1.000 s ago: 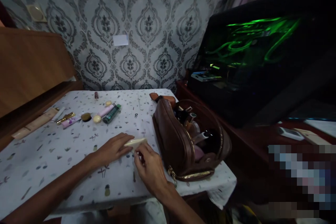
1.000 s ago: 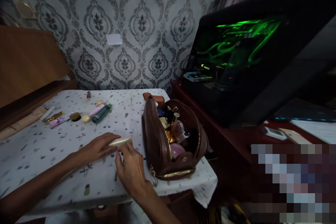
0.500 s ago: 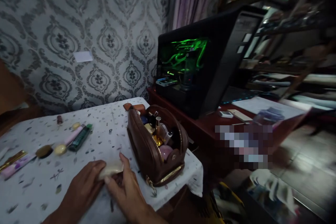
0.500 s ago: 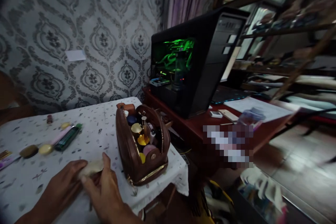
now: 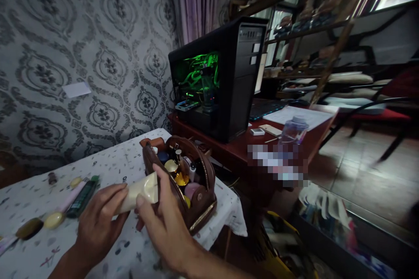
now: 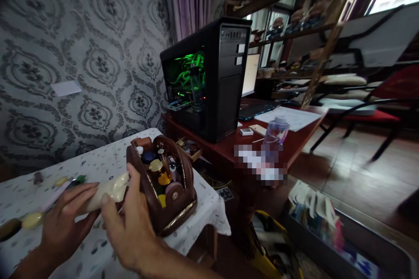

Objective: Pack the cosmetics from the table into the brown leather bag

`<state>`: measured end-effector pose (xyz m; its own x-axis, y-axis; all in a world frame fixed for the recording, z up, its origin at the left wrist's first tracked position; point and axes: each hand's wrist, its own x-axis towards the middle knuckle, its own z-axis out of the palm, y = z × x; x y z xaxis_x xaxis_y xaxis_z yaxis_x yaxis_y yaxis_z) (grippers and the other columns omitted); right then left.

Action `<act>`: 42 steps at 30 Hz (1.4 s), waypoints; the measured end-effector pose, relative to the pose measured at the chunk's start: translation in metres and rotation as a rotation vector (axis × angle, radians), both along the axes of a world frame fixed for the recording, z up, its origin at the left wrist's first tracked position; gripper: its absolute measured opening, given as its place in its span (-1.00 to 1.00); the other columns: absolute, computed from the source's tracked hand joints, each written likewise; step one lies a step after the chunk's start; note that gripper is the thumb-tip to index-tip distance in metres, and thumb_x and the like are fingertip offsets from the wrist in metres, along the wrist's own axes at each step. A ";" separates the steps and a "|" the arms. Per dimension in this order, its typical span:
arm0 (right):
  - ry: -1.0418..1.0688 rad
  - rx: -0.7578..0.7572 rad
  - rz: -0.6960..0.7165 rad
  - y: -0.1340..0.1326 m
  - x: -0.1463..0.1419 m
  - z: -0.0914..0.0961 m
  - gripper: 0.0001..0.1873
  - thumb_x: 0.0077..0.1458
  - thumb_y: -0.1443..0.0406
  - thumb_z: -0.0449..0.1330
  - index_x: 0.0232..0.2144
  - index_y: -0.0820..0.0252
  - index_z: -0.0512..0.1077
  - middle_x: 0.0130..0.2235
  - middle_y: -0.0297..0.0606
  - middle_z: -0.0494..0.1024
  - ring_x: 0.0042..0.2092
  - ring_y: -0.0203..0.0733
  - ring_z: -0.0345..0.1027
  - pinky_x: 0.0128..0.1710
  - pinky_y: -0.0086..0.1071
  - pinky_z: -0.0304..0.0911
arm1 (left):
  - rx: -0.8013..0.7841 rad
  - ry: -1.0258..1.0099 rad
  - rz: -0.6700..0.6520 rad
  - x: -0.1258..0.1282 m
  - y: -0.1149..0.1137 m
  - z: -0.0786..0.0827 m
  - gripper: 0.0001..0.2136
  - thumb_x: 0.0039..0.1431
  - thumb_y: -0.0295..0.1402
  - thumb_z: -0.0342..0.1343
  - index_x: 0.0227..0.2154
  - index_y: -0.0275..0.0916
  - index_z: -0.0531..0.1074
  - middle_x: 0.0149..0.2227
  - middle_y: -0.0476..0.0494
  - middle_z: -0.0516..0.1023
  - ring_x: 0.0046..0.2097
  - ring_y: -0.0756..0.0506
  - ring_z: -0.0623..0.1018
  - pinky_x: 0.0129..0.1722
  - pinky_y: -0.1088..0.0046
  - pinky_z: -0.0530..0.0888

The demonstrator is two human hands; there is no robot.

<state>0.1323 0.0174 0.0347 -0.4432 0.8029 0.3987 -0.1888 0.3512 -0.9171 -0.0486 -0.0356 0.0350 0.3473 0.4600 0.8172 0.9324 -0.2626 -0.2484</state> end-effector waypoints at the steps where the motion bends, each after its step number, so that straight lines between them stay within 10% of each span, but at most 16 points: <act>1: 0.032 -0.039 0.040 0.005 0.007 0.010 -0.37 0.25 0.16 0.09 0.30 0.11 0.05 -0.22 -0.22 0.49 -0.42 -0.23 0.43 -0.40 -0.36 0.40 | 0.018 0.004 -0.022 0.007 0.007 0.008 -0.58 0.19 -0.54 0.14 0.08 -0.15 0.26 -0.11 -0.18 0.49 -0.07 -0.16 0.54 -0.08 0.31 0.51; 7: 0.118 -0.014 0.052 0.038 0.041 0.049 -0.51 0.22 0.23 0.09 0.18 0.12 0.13 -0.40 -0.40 0.43 -0.55 -0.35 0.34 -0.54 -0.48 0.27 | 0.014 -0.096 -0.141 0.043 0.050 0.038 -0.57 0.23 -0.47 0.14 0.12 -0.13 0.20 -0.07 -0.16 0.47 -0.02 -0.14 0.52 -0.02 0.30 0.49; 15: 0.008 0.185 -0.132 0.081 0.054 0.056 -0.50 0.16 0.29 0.14 0.14 0.17 0.18 -0.49 -0.48 0.41 -0.56 -0.34 0.32 -0.55 -0.50 0.18 | -0.321 -0.382 -0.104 0.053 0.095 0.034 -0.58 0.28 -0.17 0.06 0.14 -0.15 0.19 0.03 -0.18 0.50 -0.01 -0.17 0.56 -0.07 0.33 0.51; 20: -0.087 0.322 -0.179 0.096 0.064 0.063 -0.51 0.18 0.30 0.09 0.15 0.21 0.16 -0.52 -0.50 0.39 -0.54 -0.32 0.31 -0.49 -0.48 0.16 | -0.464 -0.588 -0.028 0.041 0.089 0.023 -0.42 0.28 -0.09 0.02 0.25 -0.21 0.03 -0.01 -0.23 0.55 -0.03 -0.19 0.58 -0.09 0.26 0.53; 30: -0.631 0.671 -0.059 0.122 0.039 0.075 -0.53 0.15 0.35 0.10 0.11 0.31 0.17 -0.30 -0.18 0.56 -0.28 -0.06 0.48 -0.31 -0.35 0.22 | -0.405 -0.441 -0.144 0.013 0.061 -0.014 -0.76 0.38 -0.39 -0.13 -0.07 -0.19 0.43 0.07 -0.15 0.51 0.23 -0.11 0.39 0.25 0.26 0.31; 42: -0.928 0.661 0.127 0.139 -0.007 0.074 -0.52 0.11 0.36 0.17 0.09 0.30 0.23 -0.04 0.03 0.55 -0.07 0.01 0.48 -0.26 -0.35 0.31 | -0.384 -0.452 -0.171 0.015 0.066 -0.021 -0.75 0.38 -0.45 -0.15 -0.03 -0.18 0.40 0.10 -0.13 0.47 0.26 -0.07 0.34 0.27 0.32 0.28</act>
<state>0.1252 0.1567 0.1083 -0.8498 0.4863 0.2031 0.3954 0.8431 -0.3645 -0.0336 0.0299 0.0138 0.1004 0.7190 0.6877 0.8601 -0.4102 0.3033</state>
